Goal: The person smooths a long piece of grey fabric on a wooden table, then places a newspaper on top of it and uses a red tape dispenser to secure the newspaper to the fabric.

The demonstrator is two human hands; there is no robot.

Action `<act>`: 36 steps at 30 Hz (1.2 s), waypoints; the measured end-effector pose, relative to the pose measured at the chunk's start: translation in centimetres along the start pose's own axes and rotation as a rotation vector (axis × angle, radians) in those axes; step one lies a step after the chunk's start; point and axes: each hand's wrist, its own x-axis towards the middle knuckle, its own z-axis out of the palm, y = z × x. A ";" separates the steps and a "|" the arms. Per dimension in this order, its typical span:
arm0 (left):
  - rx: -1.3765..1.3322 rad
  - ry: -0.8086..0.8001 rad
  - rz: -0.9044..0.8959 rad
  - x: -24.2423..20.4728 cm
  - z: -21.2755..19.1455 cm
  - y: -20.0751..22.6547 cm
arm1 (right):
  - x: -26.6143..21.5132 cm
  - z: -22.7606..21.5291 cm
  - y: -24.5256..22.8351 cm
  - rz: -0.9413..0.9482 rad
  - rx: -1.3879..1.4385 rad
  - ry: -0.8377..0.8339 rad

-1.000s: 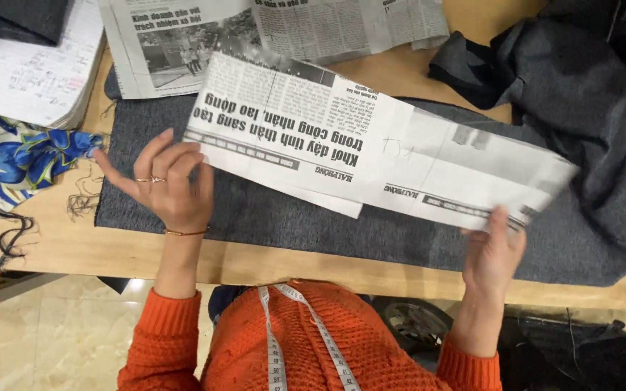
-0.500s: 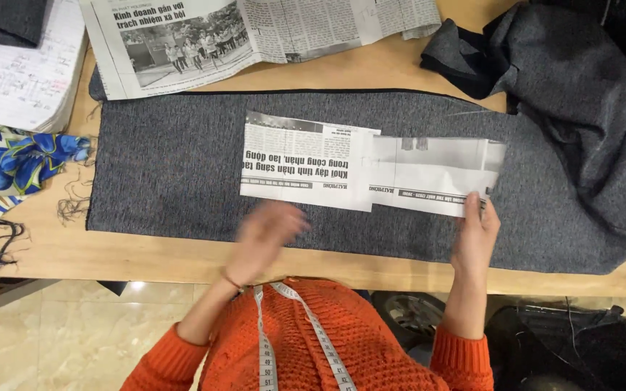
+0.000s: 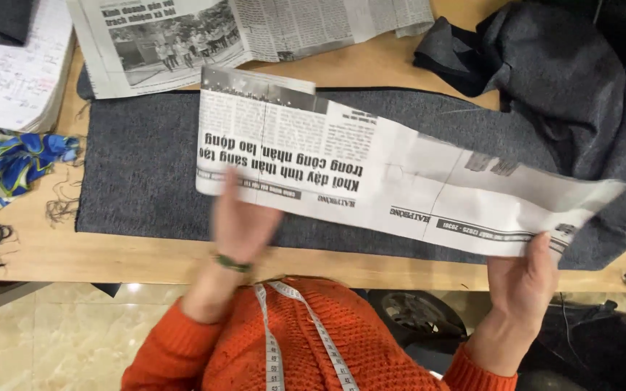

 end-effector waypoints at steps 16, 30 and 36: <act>1.048 0.779 0.973 -8.9 -6.1 14.7 | 1.6 -11.4 8.0 0.310 -0.396 0.269; 1.722 0.909 0.948 -11.9 -9.9 19.1 | 0.5 -18.3 11.1 0.187 -0.844 0.379; 1.739 0.922 0.950 -11.8 -9.4 19.6 | 0.4 -18.5 11.3 0.194 -0.945 0.371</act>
